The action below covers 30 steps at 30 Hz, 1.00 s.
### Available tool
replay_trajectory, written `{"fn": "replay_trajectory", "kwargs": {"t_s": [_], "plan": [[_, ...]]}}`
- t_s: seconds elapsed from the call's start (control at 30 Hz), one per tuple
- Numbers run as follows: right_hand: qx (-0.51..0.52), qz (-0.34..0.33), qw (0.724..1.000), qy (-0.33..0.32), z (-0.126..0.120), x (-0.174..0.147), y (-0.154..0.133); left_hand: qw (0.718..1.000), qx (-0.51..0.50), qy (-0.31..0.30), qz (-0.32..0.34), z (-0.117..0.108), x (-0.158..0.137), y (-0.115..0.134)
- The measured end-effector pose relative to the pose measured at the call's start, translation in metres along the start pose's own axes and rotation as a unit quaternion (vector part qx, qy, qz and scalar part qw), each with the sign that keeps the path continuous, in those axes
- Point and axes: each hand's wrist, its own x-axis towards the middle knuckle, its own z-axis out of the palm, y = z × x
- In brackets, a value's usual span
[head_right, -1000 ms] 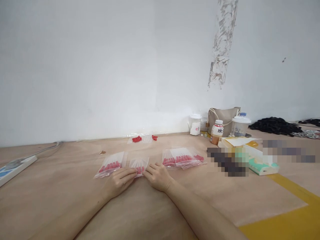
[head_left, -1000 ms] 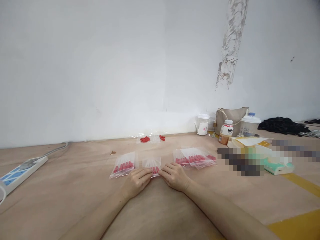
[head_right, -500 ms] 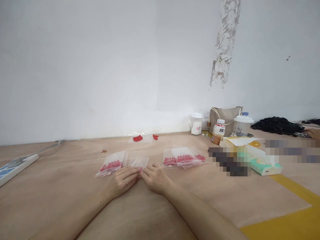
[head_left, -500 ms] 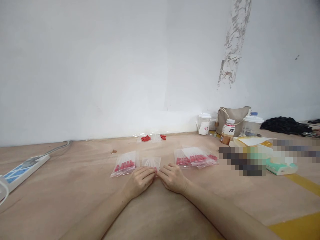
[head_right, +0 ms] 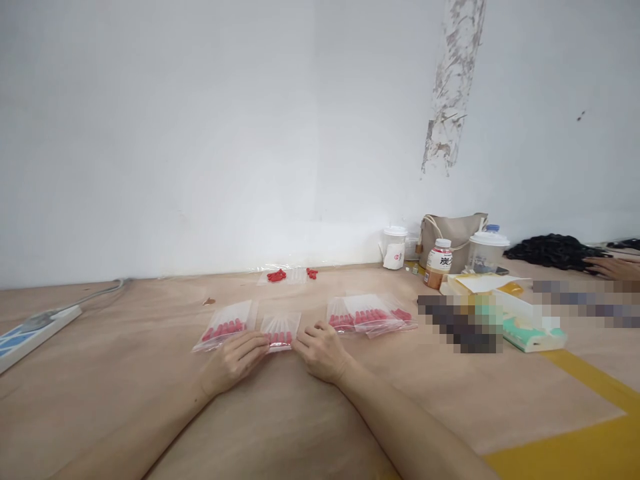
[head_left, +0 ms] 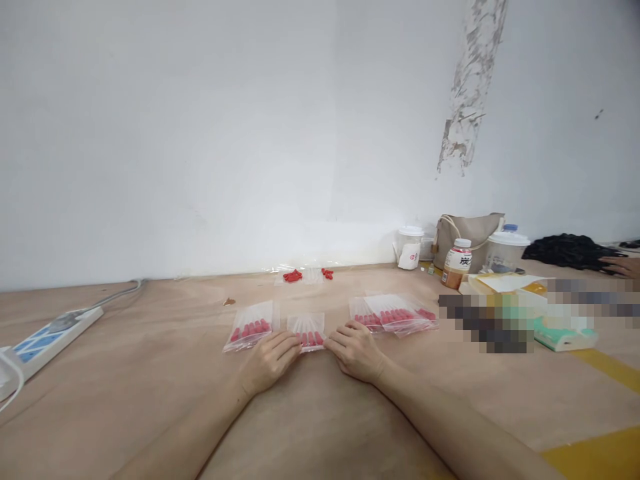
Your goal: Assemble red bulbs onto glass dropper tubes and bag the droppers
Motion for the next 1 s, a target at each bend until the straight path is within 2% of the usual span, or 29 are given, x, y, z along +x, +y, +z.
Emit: {"fn": "replay_trajectory", "kwargs": {"t_s": [0.07,0.13,0.2,0.23,0.27,0.3,0.33,0.4,0.43,0.47,0.5,0.53,0.63,0.67,0.73,0.8,0.93,1.0], "plan": [[-0.001,0.012,1.0,-0.02,0.0,-0.001,0.002,0.999,-0.013,-0.026,-0.044,0.002,-0.003,0.001],[0.006,0.035,0.999,-0.039,0.0,-0.003,0.004,0.988,-0.04,-0.045,-0.143,0.004,-0.005,0.003],[0.035,0.073,0.996,-0.045,0.0,-0.004,0.006,0.951,-0.102,-0.047,-0.288,0.004,-0.004,0.006],[0.057,0.099,0.993,-0.043,0.0,-0.004,0.007,0.915,-0.155,-0.048,-0.369,0.004,-0.001,0.008],[0.08,0.128,0.988,-0.04,-0.001,-0.004,0.006,0.862,-0.224,-0.053,-0.452,0.003,0.002,0.009],[0.103,0.155,0.982,-0.039,-0.002,-0.003,0.005,0.791,-0.306,-0.055,-0.527,0.002,0.006,0.011],[0.123,0.176,0.976,-0.041,-0.003,-0.002,0.002,0.706,-0.395,-0.053,-0.586,0.0,0.01,0.012],[0.156,0.187,0.968,-0.056,-0.006,0.001,-0.003,0.528,-0.557,-0.036,-0.64,-0.002,0.019,0.013],[0.168,0.175,0.968,-0.068,-0.008,0.003,-0.006,0.461,-0.613,-0.027,-0.641,-0.002,0.022,0.014],[0.18,0.156,0.968,-0.081,-0.01,0.005,-0.008,0.42,-0.647,-0.019,-0.636,-0.003,0.024,0.013],[0.191,0.138,0.967,-0.093,-0.012,0.006,-0.01,0.409,-0.658,-0.014,-0.632,-0.003,0.025,0.012],[0.201,0.121,0.967,-0.102,-0.015,0.007,-0.011,0.421,-0.65,-0.011,-0.632,-0.003,0.024,0.009],[0.227,0.106,0.961,-0.117,-0.018,0.008,-0.01,0.517,-0.56,0.014,-0.648,-0.008,0.017,-0.012],[0.231,0.112,0.959,-0.118,-0.018,0.007,-0.009,0.534,-0.527,0.03,-0.66,-0.012,0.013,-0.024],[0.233,0.13,0.957,-0.116,-0.017,0.005,-0.007,0.541,-0.483,0.074,-0.684,-0.027,0.001,-0.049],[0.229,0.147,0.956,-0.11,-0.014,0.004,-0.006,0.53,-0.466,0.082,-0.703,-0.047,-0.015,-0.073],[0.224,0.157,0.956,-0.103,-0.012,0.003,-0.006,0.51,-0.433,0.055,-0.741,-0.08,-0.056,-0.096],[0.226,0.156,0.956,-0.101,-0.012,0.004,-0.006,0.538,-0.413,-0.013,-0.735,-0.088,-0.076,-0.098]]}}
